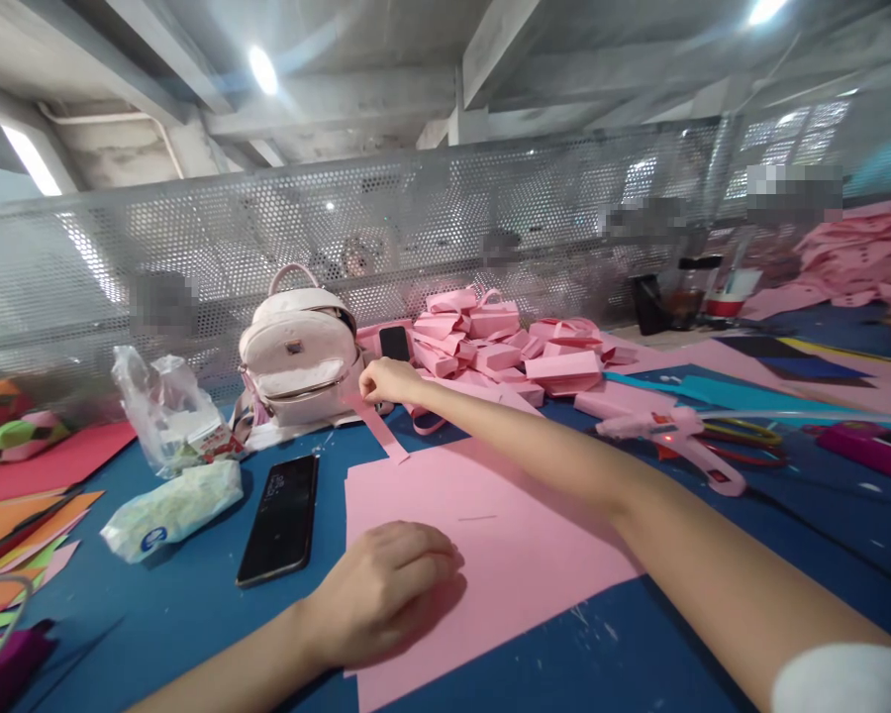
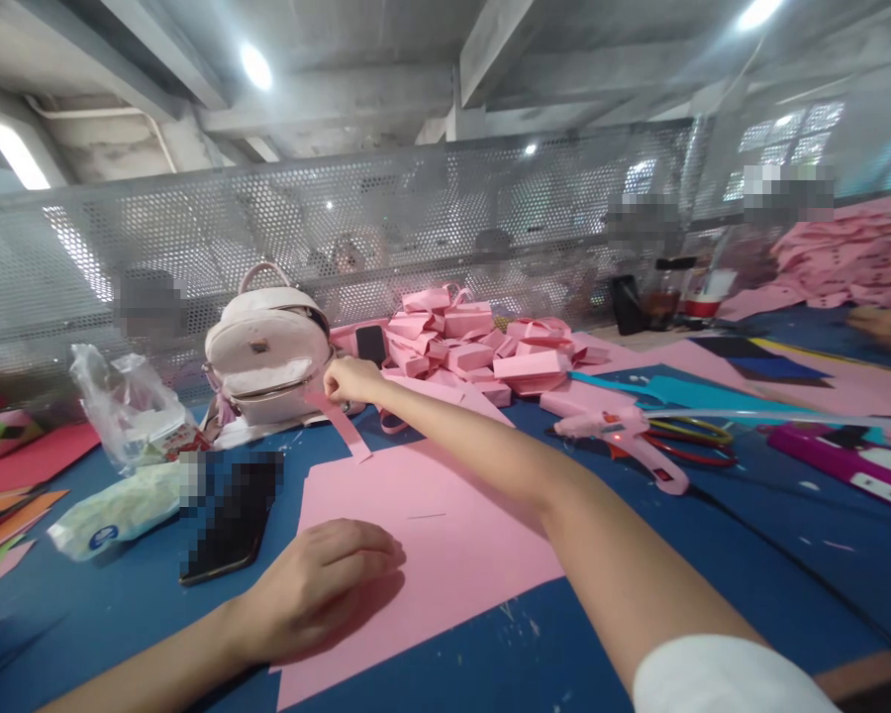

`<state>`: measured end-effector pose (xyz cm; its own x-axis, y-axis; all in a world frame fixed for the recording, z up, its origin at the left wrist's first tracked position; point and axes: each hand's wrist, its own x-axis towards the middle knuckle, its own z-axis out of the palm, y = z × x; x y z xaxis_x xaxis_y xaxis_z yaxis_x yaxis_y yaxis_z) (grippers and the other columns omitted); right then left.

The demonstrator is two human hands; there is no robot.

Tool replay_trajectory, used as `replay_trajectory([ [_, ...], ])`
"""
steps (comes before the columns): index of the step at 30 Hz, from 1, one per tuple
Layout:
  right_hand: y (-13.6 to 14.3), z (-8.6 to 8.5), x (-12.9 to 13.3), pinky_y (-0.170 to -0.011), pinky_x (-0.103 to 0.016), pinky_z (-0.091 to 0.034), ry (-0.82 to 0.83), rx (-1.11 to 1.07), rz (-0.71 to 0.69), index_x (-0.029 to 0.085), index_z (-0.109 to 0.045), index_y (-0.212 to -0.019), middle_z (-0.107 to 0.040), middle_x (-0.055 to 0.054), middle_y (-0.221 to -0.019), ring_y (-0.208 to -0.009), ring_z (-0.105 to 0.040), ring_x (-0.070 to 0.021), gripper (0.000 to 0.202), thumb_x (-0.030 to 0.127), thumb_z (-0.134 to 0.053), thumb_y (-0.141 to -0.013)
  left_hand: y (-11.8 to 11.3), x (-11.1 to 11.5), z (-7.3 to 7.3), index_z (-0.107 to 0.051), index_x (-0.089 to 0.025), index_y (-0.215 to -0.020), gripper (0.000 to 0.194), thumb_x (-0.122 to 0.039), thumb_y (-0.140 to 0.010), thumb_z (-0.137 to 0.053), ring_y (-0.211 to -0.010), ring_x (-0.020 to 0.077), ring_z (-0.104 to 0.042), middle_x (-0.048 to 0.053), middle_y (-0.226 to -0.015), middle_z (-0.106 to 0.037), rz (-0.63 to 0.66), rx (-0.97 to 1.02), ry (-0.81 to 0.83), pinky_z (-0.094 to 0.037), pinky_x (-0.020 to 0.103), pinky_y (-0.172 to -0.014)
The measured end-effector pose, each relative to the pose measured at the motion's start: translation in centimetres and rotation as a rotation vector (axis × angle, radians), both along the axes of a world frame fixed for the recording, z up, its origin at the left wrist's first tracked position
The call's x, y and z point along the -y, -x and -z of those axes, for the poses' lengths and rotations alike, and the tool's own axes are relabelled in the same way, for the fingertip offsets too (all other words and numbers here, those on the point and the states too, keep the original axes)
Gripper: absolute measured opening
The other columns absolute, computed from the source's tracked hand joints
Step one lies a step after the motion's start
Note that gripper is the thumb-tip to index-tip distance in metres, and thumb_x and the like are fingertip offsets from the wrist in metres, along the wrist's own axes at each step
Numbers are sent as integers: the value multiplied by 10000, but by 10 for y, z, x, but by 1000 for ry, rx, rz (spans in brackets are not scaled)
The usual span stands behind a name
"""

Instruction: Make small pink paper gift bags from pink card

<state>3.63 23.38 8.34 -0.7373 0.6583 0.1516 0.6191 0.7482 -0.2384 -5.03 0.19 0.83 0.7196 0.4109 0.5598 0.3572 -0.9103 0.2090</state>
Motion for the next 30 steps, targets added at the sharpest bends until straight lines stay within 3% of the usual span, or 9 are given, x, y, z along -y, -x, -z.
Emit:
replay_trajectory([
  [7,5,2,6,-885,-439,-568,-40,13,-12,186,-611,-1253,-629,-88,-1265,-1062,-651,-238,329,361,-633,-976,1,-1,0,-628,-155,-1186,202,-149,-994,-567,-1031,207,-703,105,-1093,-736,2,-2,3,-565,305,-866],
  [16,14,-1,21,-910,-464,-559,-140,-144,-5,183,-601,-1270,-616,-97,-1293,-1089,-641,-245,337,355,-625,-981,1,-1,1,-626,-155,-1190,204,-152,-994,-570,-1030,211,-699,107,-1098,-731,-4,-13,12,-563,315,-871],
  [25,27,14,25,-868,-442,-577,175,-212,6,173,-593,-1276,-629,-94,-1260,-1042,-657,-234,349,354,-629,-980,1,1,0,-631,-169,-1177,194,-163,-997,-559,-1005,204,-703,104,-1065,-729,-31,0,31,-576,314,-857],
  [30,-11,5,55,-862,-436,-578,285,-78,-107,172,-596,-1269,-635,-91,-1245,-1031,-661,-229,343,357,-625,-983,-1,-1,2,-633,-170,-1173,204,-137,-983,-566,-994,203,-702,103,-1081,-726,-37,2,39,-580,316,-845],
])
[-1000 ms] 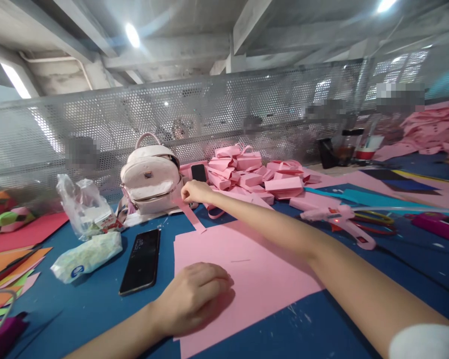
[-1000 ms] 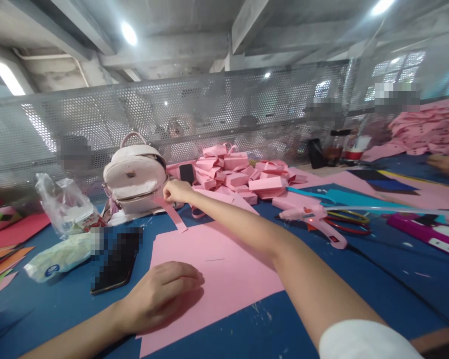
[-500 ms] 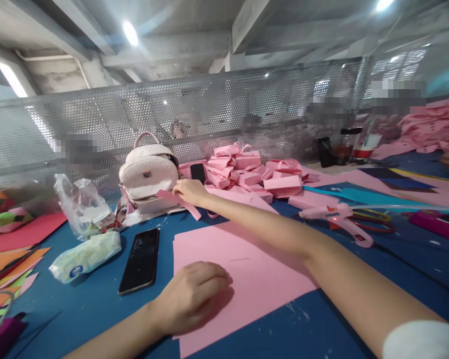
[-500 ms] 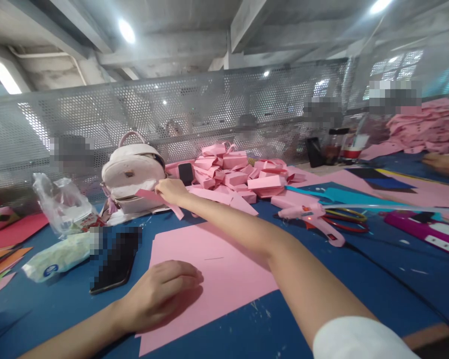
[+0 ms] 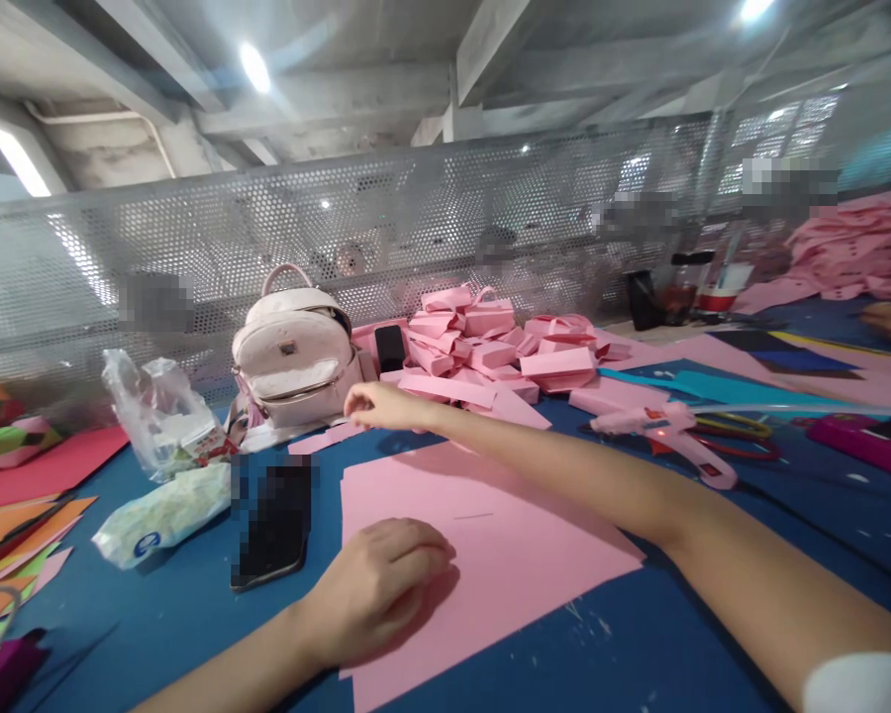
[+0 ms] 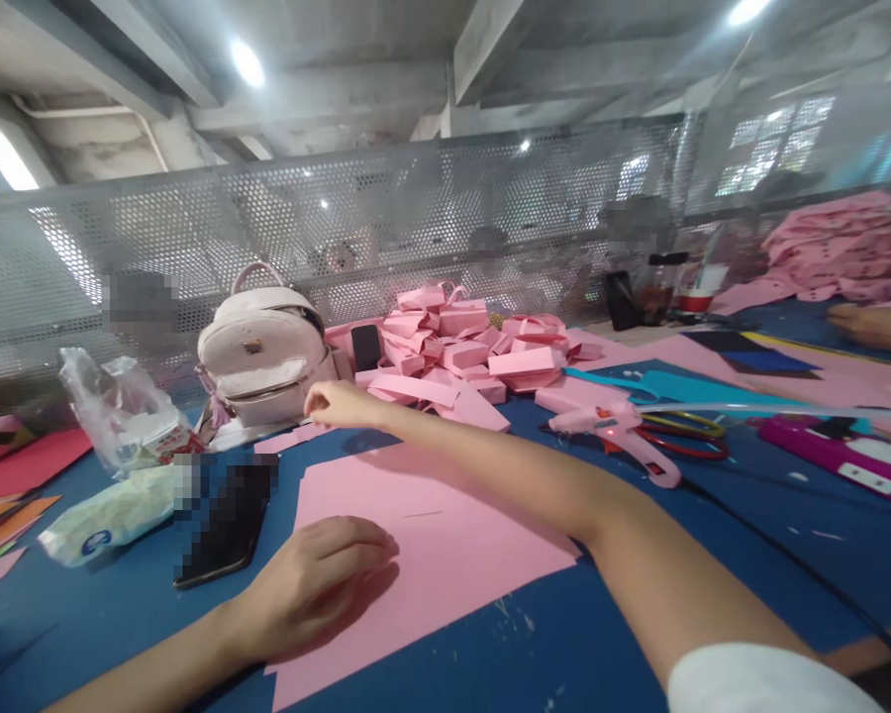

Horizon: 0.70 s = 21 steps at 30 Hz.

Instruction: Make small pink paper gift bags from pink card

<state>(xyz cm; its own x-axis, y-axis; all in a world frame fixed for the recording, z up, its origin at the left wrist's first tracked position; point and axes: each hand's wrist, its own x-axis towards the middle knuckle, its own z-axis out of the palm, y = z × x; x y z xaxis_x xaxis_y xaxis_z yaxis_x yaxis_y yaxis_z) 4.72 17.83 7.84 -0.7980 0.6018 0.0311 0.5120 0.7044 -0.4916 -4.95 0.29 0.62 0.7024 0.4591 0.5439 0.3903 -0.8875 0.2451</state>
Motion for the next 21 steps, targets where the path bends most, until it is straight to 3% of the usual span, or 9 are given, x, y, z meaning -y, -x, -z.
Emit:
replay_trajectory([
  [3,-40,-3,25,-781,-369,-575,55,243,-104,147,-672,-1063,-697,-45,-1036,-876,-677,-180,218,335,-669,-952,0,0,1,-631,-170,-1173,205,-133,-980,-573,-999,204,-697,99,-1083,-726,-4,-2,5,-574,318,-844],
  [5,-66,-1,42,-654,-302,-501,60,365,-111,151,-714,-799,-700,3,-761,-705,-656,-177,179,282,-832,-770,0,0,2,-628,-170,-1182,212,-131,-981,-572,-1011,207,-692,98,-1091,-724,-4,-11,12,-569,323,-850],
  [7,-88,1,58,-583,-272,-396,28,407,-77,178,-710,-683,-693,10,-689,-699,-649,-193,159,245,-855,-688,0,0,2,-626,-173,-1190,217,-135,-983,-573,-1024,211,-688,96,-1107,-723,-1,-20,17,-565,329,-862],
  [11,-116,6,85,-558,-275,-320,-14,422,-12,220,-742,-745,-732,5,-756,-712,-649,-183,20,209,-758,-746,1,0,0,-627,-175,-1190,205,-154,-998,-560,-1027,211,-689,97,-1117,-723,2,-30,18,-564,329,-867],
  [14,-126,7,98,-582,-280,-323,-39,416,8,252,-755,-792,-744,8,-800,-767,-662,-185,121,172,-664,-794,0,1,-1,-630,-172,-1181,193,-166,-1011,-538,-1026,213,-693,106,-1108,-724,9,-32,5,-568,327,-861],
  [18,-126,7,103,-581,-297,-337,-74,445,-8,254,-747,-772,-734,-4,-801,-755,-655,-200,115,176,-662,-782,-1,2,-3,-626,-171,-1188,198,-175,-1020,-521,-1030,213,-698,111,-1087,-731,27,-39,-22,-571,326,-864],
  [21,-117,6,94,-648,-305,-432,-105,471,-1,219,-731,-779,-721,-16,-812,-781,-658,-204,58,194,-688,-809,-2,3,-3,-622,-170,-1188,196,-179,-1018,-524,-1027,213,-703,107,-1078,-736,40,-42,-43,-572,325,-858],
])
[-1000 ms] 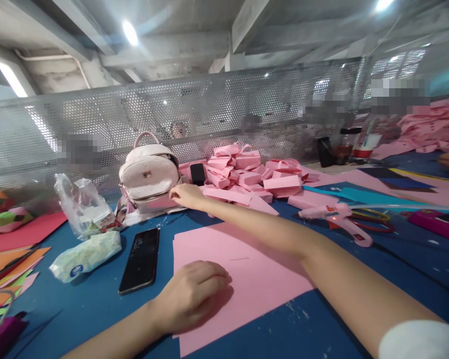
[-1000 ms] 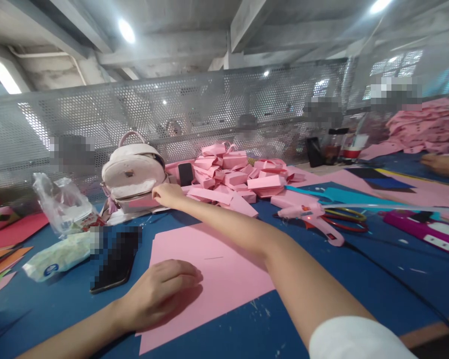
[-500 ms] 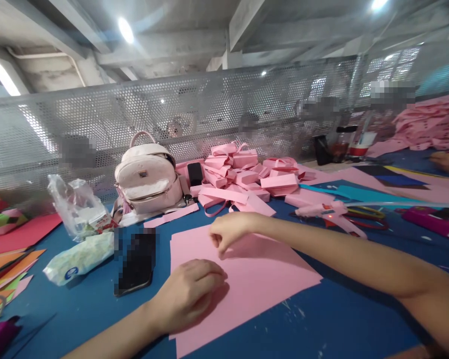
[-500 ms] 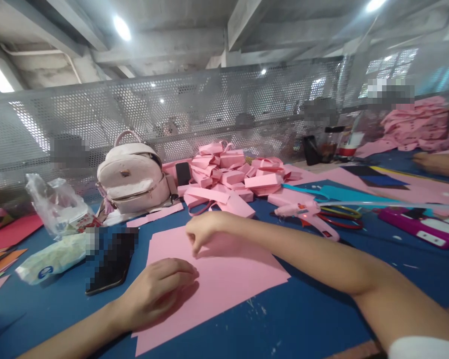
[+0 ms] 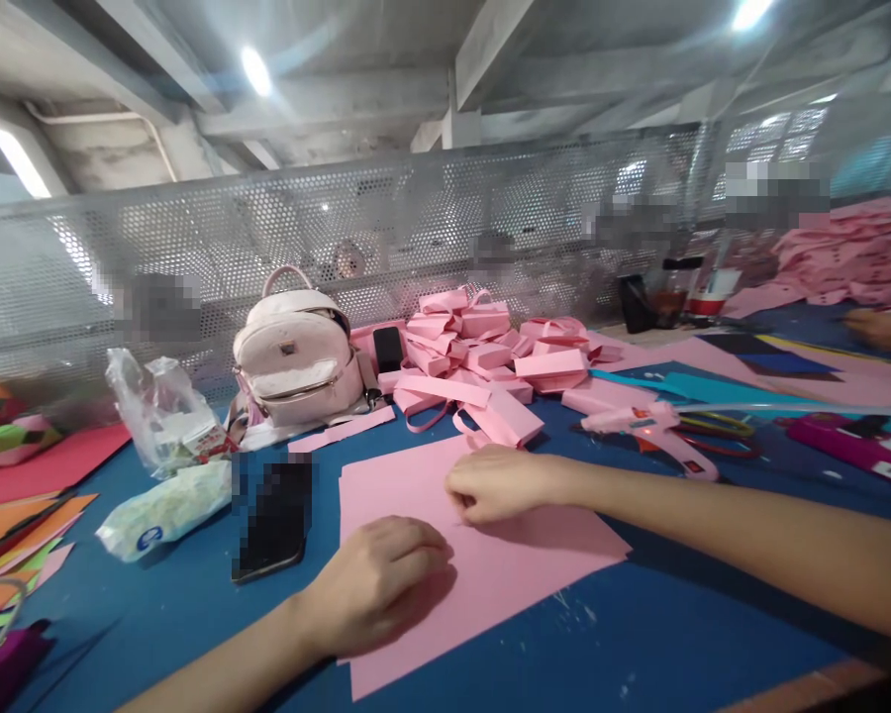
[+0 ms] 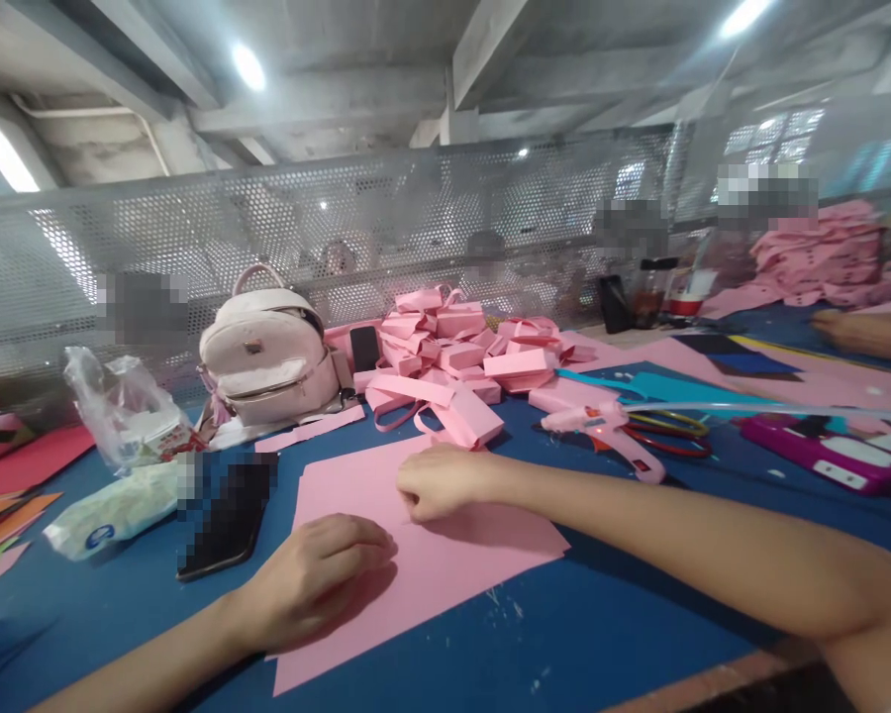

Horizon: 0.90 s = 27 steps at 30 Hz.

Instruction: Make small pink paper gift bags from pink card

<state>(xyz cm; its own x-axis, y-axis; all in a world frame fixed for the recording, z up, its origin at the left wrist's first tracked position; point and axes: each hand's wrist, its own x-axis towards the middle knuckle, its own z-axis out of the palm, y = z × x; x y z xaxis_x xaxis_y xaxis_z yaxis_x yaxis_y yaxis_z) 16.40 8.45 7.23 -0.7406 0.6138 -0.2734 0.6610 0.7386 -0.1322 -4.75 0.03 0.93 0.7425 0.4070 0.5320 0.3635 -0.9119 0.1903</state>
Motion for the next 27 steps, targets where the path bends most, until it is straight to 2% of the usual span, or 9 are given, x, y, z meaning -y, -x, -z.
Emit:
replay_trajectory([
  [2,9,-1,-14,-757,-346,-514,-46,-3,38,182,-717,-899,-716,-32,-911,-854,-666,-204,89,263,-681,-892,0,0,0,-623,-172,-1180,191,-175,-1016,-524,-1023,211,-706,105,-1076,-737,3,-1,-8,-572,324,-857],
  [4,19,-1,-33,-848,-409,-559,-104,-31,104,164,-663,-1109,-685,-62,-1106,-954,-667,-203,237,356,-633,-972,1,0,0,-624,-173,-1179,193,-171,-1015,-524,-1023,208,-707,106,-1074,-737,0,0,-10,-572,320,-862],
  [6,29,-1,-51,-883,-431,-567,-161,-81,171,187,-622,-1226,-642,-86,-1239,-1037,-656,-222,295,361,-616,-988,1,-1,0,-624,-174,-1180,195,-167,-1011,-529,-1025,204,-707,105,-1071,-737,2,1,-4,-571,314,-868],
  [9,41,2,-69,-898,-458,-565,-200,-173,198,182,-593,-1282,-616,-97,-1290,-1080,-645,-244,350,355,-628,-980,2,-1,0,-624,-172,-1176,190,-160,-1005,-543,-1028,207,-704,103,-1078,-736,6,1,6,-568,315,-871],
  [12,49,7,-70,-901,-461,-563,-158,-228,138,179,-596,-1277,-616,-97,-1290,-1082,-644,-244,345,355,-626,-981,2,-1,0,-624,-169,-1171,186,-151,-1001,-549,-1023,209,-702,101,-1082,-737,3,2,16,-564,314,-867],
  [15,53,13,-62,-851,-420,-568,-50,-211,58,172,-630,-1191,-650,-79,-1198,-995,-657,-214,294,372,-629,-976,2,-2,0,-625,-170,-1164,184,-145,-997,-552,-1023,202,-700,94,-1084,-737,4,3,27,-562,306,-868],
  [21,53,14,-62,-624,-270,-425,72,-183,48,207,-625,-1006,-656,2,-928,-789,-602,-189,457,456,-844,-691,1,-1,-1,-633,-174,-1157,184,-159,-1006,-529,-1018,197,-704,99,-1058,-738,-4,13,22,-568,300,-861],
  [24,52,15,-68,-627,-249,-383,111,-185,12,212,-623,-929,-630,2,-954,-829,-581,-184,414,458,-832,-670,0,-1,-1,-639,-175,-1147,182,-163,-1010,-520,-1003,198,-711,101,-1047,-740,-6,13,14,-574,301,-853],
  [27,51,17,-74,-670,-245,-382,114,-193,-12,206,-619,-954,-605,-14,-1020,-914,-563,-200,467,460,-843,-632,0,-1,-1,-638,-178,-1154,191,-165,-1015,-508,-1012,198,-708,102,-1055,-740,-2,5,13,-573,303,-861],
])
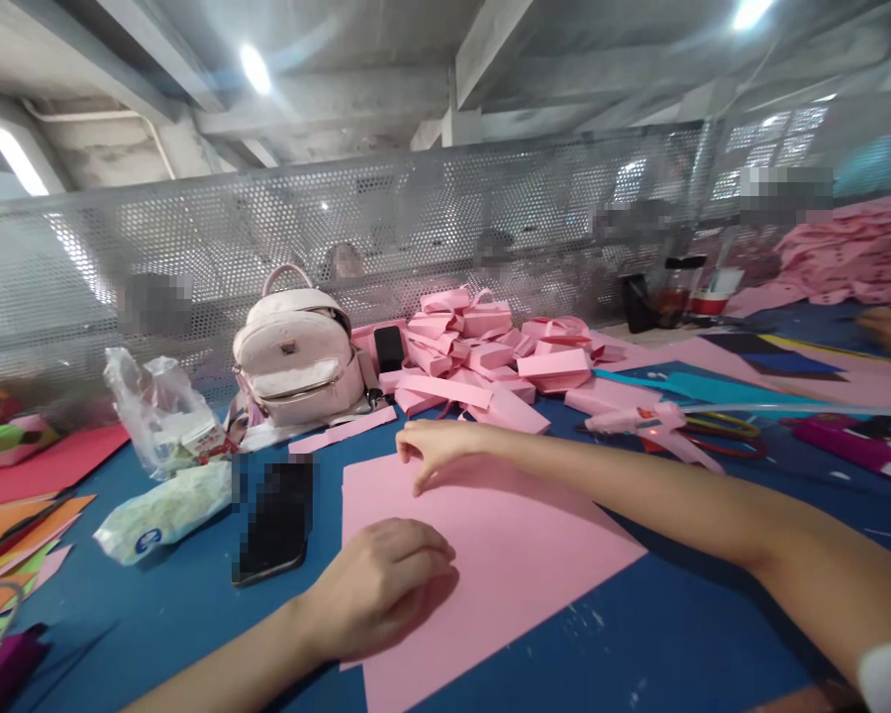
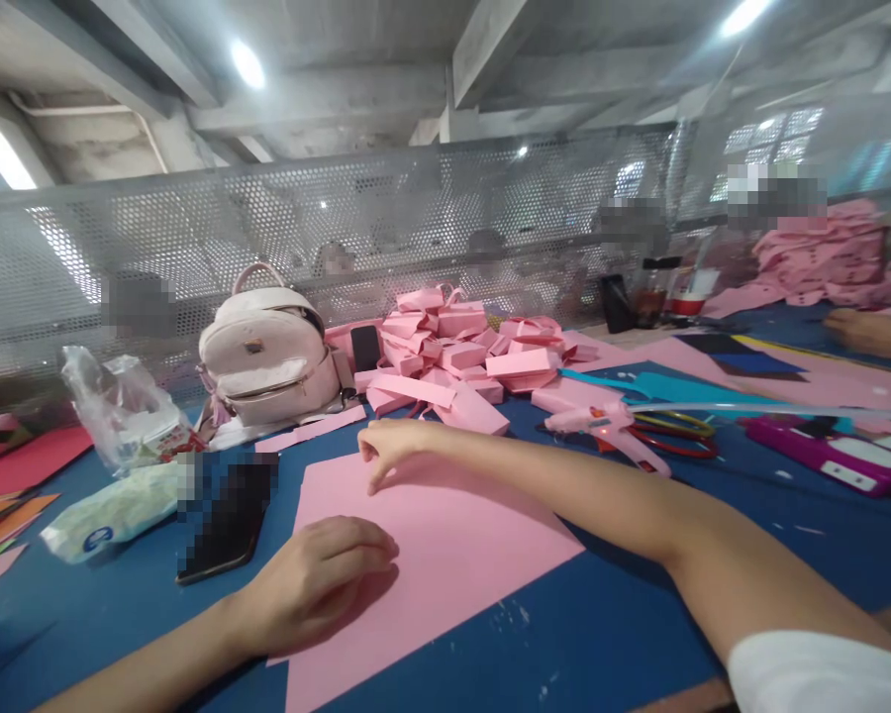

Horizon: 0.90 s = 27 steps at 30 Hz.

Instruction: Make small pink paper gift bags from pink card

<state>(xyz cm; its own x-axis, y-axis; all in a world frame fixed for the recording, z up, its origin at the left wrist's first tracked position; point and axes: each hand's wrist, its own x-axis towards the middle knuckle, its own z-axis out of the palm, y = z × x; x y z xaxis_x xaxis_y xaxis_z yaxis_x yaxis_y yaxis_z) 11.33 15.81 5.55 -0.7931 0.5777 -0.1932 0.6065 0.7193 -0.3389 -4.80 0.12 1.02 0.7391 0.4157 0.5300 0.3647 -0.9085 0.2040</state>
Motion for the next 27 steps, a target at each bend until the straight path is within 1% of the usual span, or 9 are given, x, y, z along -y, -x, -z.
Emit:
replay_trajectory([
  [6,0,2,-7,-616,-242,-372,46,57,3,197,-605,-1011,-609,18,-909,-787,-562,-180,612,459,-897,-540,2,-1,3,-636,-176,-1143,184,-150,-1006,-515,-1029,201,-697,97,-1096,-727,-13,-24,27,-566,311,-873],
  [11,-4,1,-5,-610,-244,-379,49,59,-3,202,-639,-900,-636,12,-888,-805,-586,-188,480,477,-873,-584,3,-1,6,-637,-182,-1143,190,-154,-1013,-502,-1042,206,-689,96,-1123,-718,-14,-47,45,-560,321,-881],
  [13,-8,0,1,-632,-252,-401,22,31,9,200,-647,-927,-650,-7,-941,-836,-603,-198,440,454,-850,-631,4,-2,7,-638,-184,-1143,191,-151,-1011,-504,-1051,207,-684,96,-1138,-712,-14,-56,53,-557,321,-888],
  [16,-19,2,16,-737,-301,-453,-60,-37,55,185,-640,-1058,-644,-78,-1109,-963,-619,-251,415,416,-773,-740,4,-3,7,-637,-183,-1145,191,-153,-1011,-505,-1054,207,-680,98,-1147,-706,-17,-65,64,-553,320,-893],
  [18,-28,4,31,-868,-366,-469,-111,-86,68,170,-622,-1158,-609,-133,-1243,-1108,-594,-296,396,385,-685,-830,4,-3,7,-636,-184,-1146,189,-158,-1014,-503,-1051,210,-679,100,-1147,-705,-22,-68,69,-551,324,-892],
  [20,-40,7,50,-1027,-406,-419,-136,-130,24,171,-594,-1256,-567,-145,-1366,-1278,-512,-302,389,324,-594,-899,4,-3,7,-635,-188,-1148,188,-163,-1017,-503,-1054,212,-676,97,-1150,-704,-21,-72,75,-548,325,-894],
  [22,-53,7,70,-1130,-390,-348,-141,-158,-39,185,-570,-1336,-536,-115,-1458,-1382,-441,-260,398,253,-488,-952,4,-3,7,-635,-191,-1149,186,-169,-1022,-500,-1067,212,-671,93,-1155,-703,-17,-78,83,-542,325,-903],
  [25,-75,2,91,-1102,-345,-403,-145,-164,-75,216,-602,-1323,-601,-73,-1416,-1335,-516,-230,396,230,-475,-949,5,-4,7,-631,-190,-1161,187,-181,-1030,-497,-1076,213,-666,95,-1168,-698,-18,-82,94,-538,326,-911],
  [27,-91,-4,95,-1020,-327,-474,-184,-157,-41,241,-649,-1241,-664,-54,-1314,-1218,-609,-225,344,233,-491,-937,5,-4,7,-629,-189,-1169,189,-185,-1029,-501,-1078,213,-665,97,-1176,-694,-23,-84,100,-538,327,-910],
])
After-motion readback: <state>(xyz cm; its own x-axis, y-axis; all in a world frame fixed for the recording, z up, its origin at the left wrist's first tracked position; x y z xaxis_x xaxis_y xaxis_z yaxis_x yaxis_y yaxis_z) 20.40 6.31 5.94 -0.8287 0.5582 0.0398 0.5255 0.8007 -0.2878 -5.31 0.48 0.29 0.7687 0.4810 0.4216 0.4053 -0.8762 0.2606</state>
